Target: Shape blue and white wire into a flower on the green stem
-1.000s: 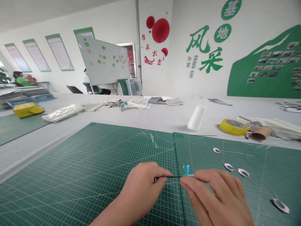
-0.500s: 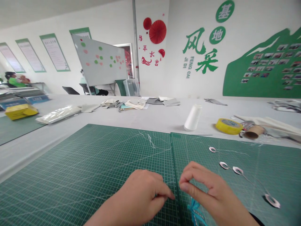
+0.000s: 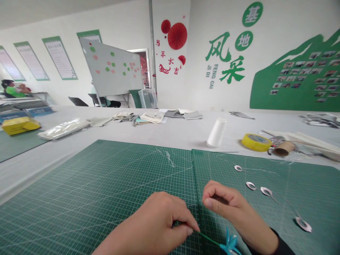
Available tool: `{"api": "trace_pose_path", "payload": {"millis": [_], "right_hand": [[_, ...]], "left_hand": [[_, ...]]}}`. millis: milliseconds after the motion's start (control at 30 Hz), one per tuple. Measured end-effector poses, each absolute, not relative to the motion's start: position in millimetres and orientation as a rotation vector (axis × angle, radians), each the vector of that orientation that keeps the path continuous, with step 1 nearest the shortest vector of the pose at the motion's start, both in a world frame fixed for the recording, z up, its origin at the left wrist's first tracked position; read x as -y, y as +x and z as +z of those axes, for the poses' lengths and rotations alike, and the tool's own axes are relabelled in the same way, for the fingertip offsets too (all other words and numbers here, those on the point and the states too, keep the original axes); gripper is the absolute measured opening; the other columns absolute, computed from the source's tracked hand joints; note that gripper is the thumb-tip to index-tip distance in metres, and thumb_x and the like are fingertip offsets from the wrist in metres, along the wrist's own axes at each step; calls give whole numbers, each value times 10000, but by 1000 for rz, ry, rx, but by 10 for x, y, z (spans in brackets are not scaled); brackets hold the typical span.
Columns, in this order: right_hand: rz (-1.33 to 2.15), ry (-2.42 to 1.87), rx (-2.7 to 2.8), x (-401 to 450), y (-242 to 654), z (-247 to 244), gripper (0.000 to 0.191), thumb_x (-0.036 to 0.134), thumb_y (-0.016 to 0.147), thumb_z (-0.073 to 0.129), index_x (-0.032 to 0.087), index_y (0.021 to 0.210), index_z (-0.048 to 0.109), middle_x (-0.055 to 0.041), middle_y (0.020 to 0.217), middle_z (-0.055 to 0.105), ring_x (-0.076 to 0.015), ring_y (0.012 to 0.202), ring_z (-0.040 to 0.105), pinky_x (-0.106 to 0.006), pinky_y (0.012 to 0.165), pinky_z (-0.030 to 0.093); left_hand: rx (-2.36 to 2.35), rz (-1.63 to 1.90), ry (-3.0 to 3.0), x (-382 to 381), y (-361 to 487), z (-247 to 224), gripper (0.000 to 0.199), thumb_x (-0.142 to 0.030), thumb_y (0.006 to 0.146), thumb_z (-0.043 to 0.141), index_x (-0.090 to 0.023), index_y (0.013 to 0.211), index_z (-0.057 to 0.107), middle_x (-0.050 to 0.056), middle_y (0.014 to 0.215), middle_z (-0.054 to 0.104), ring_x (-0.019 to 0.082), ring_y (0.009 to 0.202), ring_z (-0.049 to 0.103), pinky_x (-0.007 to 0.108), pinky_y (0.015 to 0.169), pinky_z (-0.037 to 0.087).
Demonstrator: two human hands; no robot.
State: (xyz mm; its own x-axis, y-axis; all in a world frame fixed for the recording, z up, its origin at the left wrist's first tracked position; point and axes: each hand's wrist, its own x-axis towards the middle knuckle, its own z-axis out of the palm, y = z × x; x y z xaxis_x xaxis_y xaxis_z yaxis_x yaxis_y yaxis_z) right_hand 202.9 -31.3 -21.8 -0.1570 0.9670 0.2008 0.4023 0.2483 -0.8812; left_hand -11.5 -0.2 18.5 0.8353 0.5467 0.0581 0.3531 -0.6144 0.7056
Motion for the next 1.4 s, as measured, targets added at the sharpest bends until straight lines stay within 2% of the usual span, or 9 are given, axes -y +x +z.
{"api": "trace_pose_path", "payload": {"millis": [167, 367, 633, 733, 867, 967, 1067, 1133, 1400], "right_hand": [[1052, -1267, 1592, 272, 2020, -323, 245, 404, 805, 604, 202, 667, 598, 20, 677, 513, -151, 651, 487, -272, 620, 392], [1055, -1293, 1604, 257, 1978, -399, 234, 385, 794, 615, 201, 651, 597, 16, 674, 514, -149, 629, 471, -277, 593, 363], [1085, -1313, 1581, 318, 1871, -396, 246, 411, 818, 577, 210, 676, 569, 38, 664, 461, -139, 628, 427, -268, 591, 343], [1065, -1257, 1590, 336, 1846, -399, 244, 396, 818, 587, 214, 656, 569, 39, 652, 478, -140, 637, 449, -270, 612, 355], [1030, -1279, 1675, 341, 1822, -388, 243, 389, 835, 566, 215, 668, 591, 26, 669, 541, -151, 663, 509, -280, 645, 389], [898, -1411, 1719, 352, 1794, -381, 206, 347, 841, 549, 217, 693, 608, 17, 666, 573, -163, 655, 542, -290, 637, 409], [605, -1508, 1695, 389, 1752, -381, 102, 300, 817, 577, 233, 849, 647, -5, 772, 601, -191, 735, 572, -328, 699, 432], [505, -1506, 1631, 422, 1717, -387, 172, 303, 795, 610, 256, 956, 646, -13, 844, 599, -205, 797, 574, -346, 745, 435], [1131, -1204, 902, 486, 1525, -436, 253, 439, 700, 722, 255, 873, 701, -6, 879, 667, -187, 822, 570, -299, 769, 440]], "left_hand": [[-615, 390, 2191, -13, -125, 194, 265, -44, 762, 572, -189, 892, 752, 0, 761, 705, 110, 703, 615, 193, 674, 431], [-750, 555, 1953, -57, -127, 172, 208, -80, 762, 575, -172, 837, 746, -12, 668, 655, 110, 619, 572, 204, 578, 416], [-879, 666, 1660, -146, -101, 126, 172, -180, 782, 583, -156, 870, 729, -7, 622, 627, 124, 608, 552, 237, 590, 405], [-905, 693, 1588, -171, -103, 106, 219, -180, 776, 583, -164, 938, 729, -18, 599, 603, 122, 600, 530, 241, 592, 389], [-934, 688, 1513, -188, -105, 86, 193, -192, 759, 606, -170, 892, 743, -27, 580, 591, 110, 583, 492, 237, 590, 366], [-954, 659, 1463, -192, -109, 82, 187, -206, 767, 598, -198, 885, 743, -44, 573, 581, 88, 519, 420, 228, 561, 342], [-986, 647, 1430, -187, -109, 87, 192, -202, 763, 598, -203, 892, 740, -53, 575, 577, 73, 471, 356, 223, 537, 327], [-1000, 648, 1422, -179, -103, 88, 195, -202, 763, 600, -202, 902, 737, -55, 573, 577, 72, 468, 359, 223, 542, 334], [-957, 691, 1506, -140, -33, 9, 209, -169, 751, 589, -179, 886, 748, -16, 598, 620, 131, 621, 548, 255, 637, 411]]}}
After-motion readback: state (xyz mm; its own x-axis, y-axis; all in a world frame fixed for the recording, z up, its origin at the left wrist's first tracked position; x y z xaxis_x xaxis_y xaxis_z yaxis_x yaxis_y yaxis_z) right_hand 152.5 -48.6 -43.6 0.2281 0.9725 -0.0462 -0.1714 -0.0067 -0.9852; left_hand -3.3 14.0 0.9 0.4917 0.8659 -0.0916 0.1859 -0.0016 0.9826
